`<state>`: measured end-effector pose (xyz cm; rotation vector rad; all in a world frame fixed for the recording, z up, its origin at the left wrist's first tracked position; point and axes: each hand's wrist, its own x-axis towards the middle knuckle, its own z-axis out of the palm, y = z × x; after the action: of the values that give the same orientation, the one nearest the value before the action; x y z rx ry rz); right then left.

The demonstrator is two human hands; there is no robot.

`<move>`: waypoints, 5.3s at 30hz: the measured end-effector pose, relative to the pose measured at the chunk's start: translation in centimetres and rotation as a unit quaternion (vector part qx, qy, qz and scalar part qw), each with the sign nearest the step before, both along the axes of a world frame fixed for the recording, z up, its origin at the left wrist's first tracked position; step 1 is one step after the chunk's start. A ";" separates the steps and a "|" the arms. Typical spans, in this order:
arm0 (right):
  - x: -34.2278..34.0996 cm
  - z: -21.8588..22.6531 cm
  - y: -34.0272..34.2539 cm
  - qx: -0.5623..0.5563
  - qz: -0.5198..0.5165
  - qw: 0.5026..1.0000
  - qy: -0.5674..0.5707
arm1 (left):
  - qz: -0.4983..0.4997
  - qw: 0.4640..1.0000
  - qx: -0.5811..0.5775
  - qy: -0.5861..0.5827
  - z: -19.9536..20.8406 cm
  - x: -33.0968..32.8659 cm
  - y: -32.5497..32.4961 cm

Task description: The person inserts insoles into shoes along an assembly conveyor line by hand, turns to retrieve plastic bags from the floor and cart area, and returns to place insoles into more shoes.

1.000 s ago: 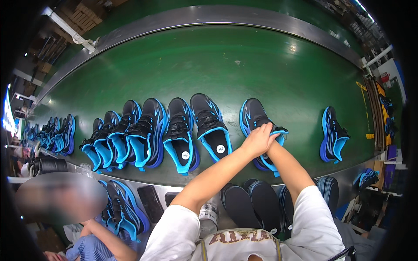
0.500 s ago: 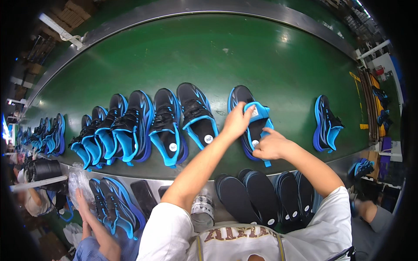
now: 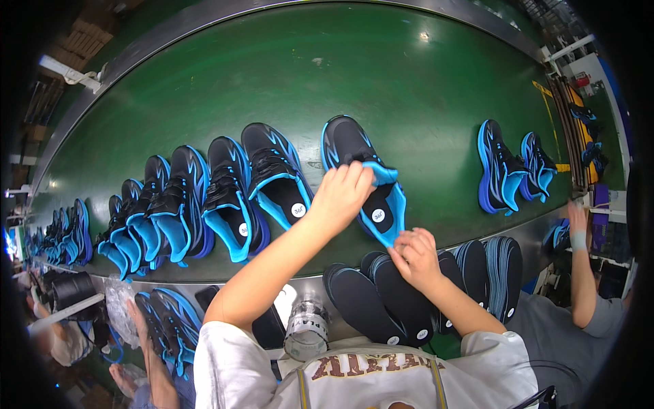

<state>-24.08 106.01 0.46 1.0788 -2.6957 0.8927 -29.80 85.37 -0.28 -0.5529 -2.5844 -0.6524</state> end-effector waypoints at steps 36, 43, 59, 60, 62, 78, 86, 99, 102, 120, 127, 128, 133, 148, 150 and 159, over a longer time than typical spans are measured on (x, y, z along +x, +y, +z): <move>-9.5 -2.9 15.6 0.129 -0.338 0.928 -0.088 | 0.078 0.588 0.671 -0.446 5.8 12.8 -4.3; -0.1 1.3 5.8 -0.064 -0.179 0.971 -0.142 | 0.132 0.556 0.651 -0.500 5.6 10.8 -2.1; 14.8 5.6 12.9 0.105 -0.156 0.981 -0.049 | 0.067 0.994 -0.068 -0.047 0.3 -6.3 10.2; 13.3 5.9 14.2 0.106 -0.111 0.988 0.021 | 0.063 0.995 -0.068 -0.046 0.8 -6.8 10.0; 9.2 8.2 15.0 -0.046 -0.222 0.965 -0.134 | 0.025 0.987 -0.029 -0.153 1.7 -7.6 9.1; -10.0 -1.3 3.5 0.249 -0.053 0.961 -0.111 | 0.012 0.924 0.098 -0.370 1.0 -8.4 8.2; -8.9 4.1 3.3 0.385 -0.090 0.898 -0.196 | 0.089 0.889 0.193 -0.406 0.6 -8.1 8.3; -10.2 -3.6 3.7 0.308 -0.011 0.949 -0.067 | 0.087 0.908 0.195 -0.361 -0.8 -7.0 9.1; -10.7 -2.5 3.4 0.299 -0.001 0.948 -0.112 | 0.081 0.903 0.191 -0.376 -0.1 -6.6 8.8; -13.1 0.1 0.5 0.588 0.192 0.747 -0.243 | 0.119 0.893 0.232 -0.368 0.4 -6.3 9.8; -15.0 -6.4 3.3 0.183 0.136 0.943 -0.243 | 0.178 0.928 0.312 -0.101 -2.1 -5.4 13.9; -14.9 -6.7 3.1 0.175 0.097 0.949 -0.246 | 0.168 0.933 0.310 -0.079 -2.4 -5.4 14.1; -14.9 -8.7 1.0 0.247 0.033 0.946 -0.206 | 0.092 0.956 0.276 -0.049 -3.0 -4.8 14.0; -14.2 -2.5 1.6 0.421 0.237 0.863 -0.146 | 0.205 0.955 0.213 -0.025 -4.9 -5.2 12.8; -13.0 2.8 2.9 0.532 0.280 0.762 -0.241 | 0.249 0.904 0.292 -0.187 -3.2 -5.7 12.4; -9.0 -0.3 6.4 0.282 0.126 0.935 -0.175 | 0.110 0.991 -0.072 0.030 -0.5 -6.6 11.5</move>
<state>-33.10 112.41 0.14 1.5235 -3.2806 0.3505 -36.43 96.89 -0.82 -0.3190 -2.5992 -0.3715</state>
